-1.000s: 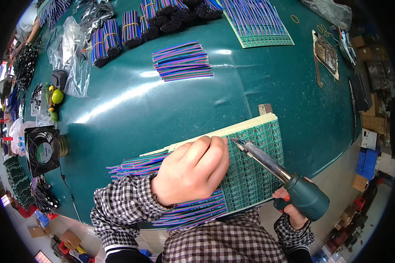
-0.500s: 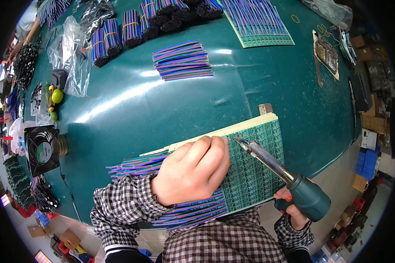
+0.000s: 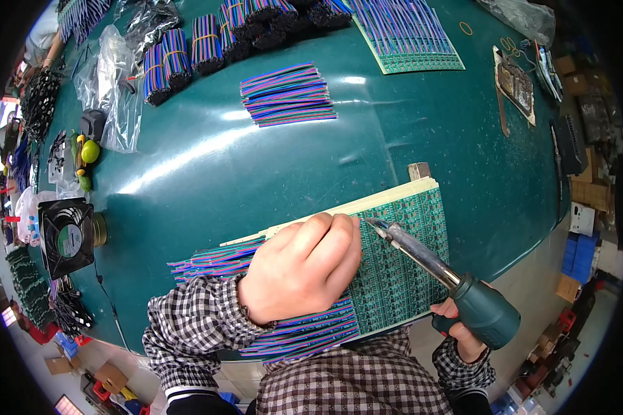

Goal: The person places ribbon cables onto a circuit board panel and solders them in place using a soldering tool.

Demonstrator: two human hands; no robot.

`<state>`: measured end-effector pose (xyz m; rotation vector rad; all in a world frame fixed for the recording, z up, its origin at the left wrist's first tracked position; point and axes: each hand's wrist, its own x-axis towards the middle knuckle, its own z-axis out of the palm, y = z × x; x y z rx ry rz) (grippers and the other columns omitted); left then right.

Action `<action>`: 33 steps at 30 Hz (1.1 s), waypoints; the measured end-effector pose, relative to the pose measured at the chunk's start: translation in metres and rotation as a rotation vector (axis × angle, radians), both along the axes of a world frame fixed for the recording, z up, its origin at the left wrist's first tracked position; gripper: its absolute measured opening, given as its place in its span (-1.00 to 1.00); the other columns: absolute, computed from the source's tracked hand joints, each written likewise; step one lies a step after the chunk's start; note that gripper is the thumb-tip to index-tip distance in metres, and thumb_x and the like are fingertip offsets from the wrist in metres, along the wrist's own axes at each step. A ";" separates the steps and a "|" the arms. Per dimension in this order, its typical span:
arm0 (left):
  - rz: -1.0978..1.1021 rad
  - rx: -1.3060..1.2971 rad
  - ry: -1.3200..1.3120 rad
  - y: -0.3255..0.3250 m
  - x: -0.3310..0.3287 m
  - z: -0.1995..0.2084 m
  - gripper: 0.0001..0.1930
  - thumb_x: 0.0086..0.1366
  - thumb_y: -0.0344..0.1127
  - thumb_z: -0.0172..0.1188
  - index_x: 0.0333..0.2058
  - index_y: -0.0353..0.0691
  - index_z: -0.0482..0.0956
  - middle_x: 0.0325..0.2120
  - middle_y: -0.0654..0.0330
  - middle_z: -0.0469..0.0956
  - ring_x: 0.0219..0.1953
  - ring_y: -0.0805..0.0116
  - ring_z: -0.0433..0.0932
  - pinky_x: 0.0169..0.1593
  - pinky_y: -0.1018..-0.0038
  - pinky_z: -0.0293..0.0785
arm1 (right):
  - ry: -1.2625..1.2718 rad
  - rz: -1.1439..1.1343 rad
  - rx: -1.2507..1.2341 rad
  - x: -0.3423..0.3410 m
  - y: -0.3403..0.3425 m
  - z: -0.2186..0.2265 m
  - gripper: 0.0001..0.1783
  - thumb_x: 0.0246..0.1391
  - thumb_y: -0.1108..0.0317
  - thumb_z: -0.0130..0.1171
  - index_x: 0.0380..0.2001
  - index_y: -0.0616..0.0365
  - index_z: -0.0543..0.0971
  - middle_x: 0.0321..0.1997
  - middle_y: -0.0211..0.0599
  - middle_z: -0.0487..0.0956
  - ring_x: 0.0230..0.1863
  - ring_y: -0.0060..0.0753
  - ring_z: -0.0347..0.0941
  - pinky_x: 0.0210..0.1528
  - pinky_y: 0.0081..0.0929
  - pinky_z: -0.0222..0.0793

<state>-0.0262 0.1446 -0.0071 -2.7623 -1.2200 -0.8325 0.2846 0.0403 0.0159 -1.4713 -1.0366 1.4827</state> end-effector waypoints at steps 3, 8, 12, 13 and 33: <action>-0.005 -0.006 -0.014 0.001 0.000 -0.001 -0.64 -0.05 -0.44 0.29 -0.20 -0.41 0.67 -0.26 0.10 0.56 -0.29 0.27 0.60 -0.32 0.47 0.57 | 0.015 0.003 0.010 -0.001 0.001 0.000 -0.17 -0.26 0.31 0.69 -0.03 0.50 0.40 -0.13 -0.01 0.60 -0.13 -0.21 0.66 -0.06 -0.30 0.70; -0.007 -0.010 -0.008 0.001 -0.001 0.000 -0.63 -0.06 -0.45 0.29 -0.20 -0.41 0.66 -0.27 0.10 0.56 -0.29 0.27 0.60 -0.32 0.47 0.57 | 0.030 -0.062 -0.049 -0.006 0.003 0.005 -0.18 -0.28 0.32 0.70 -0.04 0.48 0.41 -0.15 -0.01 0.61 -0.14 -0.22 0.67 -0.06 -0.31 0.69; -0.014 -0.025 -0.041 0.003 -0.002 -0.001 -0.62 -0.08 -0.45 0.28 -0.19 -0.40 0.67 -0.27 0.11 0.57 -0.29 0.27 0.60 -0.32 0.47 0.57 | 0.012 -0.048 0.002 -0.002 -0.001 0.000 -0.17 -0.29 0.32 0.70 -0.03 0.49 0.40 -0.15 -0.01 0.62 -0.14 -0.21 0.67 -0.06 -0.29 0.69; -0.014 -0.019 -0.043 0.003 -0.002 -0.001 -0.61 -0.08 -0.45 0.28 -0.19 -0.40 0.67 -0.27 0.11 0.57 -0.29 0.27 0.60 -0.31 0.47 0.57 | 0.012 -0.048 0.003 -0.003 -0.001 0.000 -0.17 -0.29 0.32 0.70 -0.03 0.49 0.40 -0.15 -0.01 0.62 -0.14 -0.21 0.67 -0.06 -0.29 0.69; -0.022 0.035 0.026 0.000 -0.001 0.000 -0.63 -0.06 -0.45 0.27 -0.19 -0.41 0.67 -0.25 0.09 0.57 -0.28 0.28 0.59 -0.32 0.47 0.58 | 0.001 -0.078 0.045 -0.012 0.001 0.001 -0.16 -0.26 0.28 0.69 -0.02 0.51 0.41 -0.16 -0.04 0.61 -0.16 -0.23 0.66 -0.10 -0.33 0.70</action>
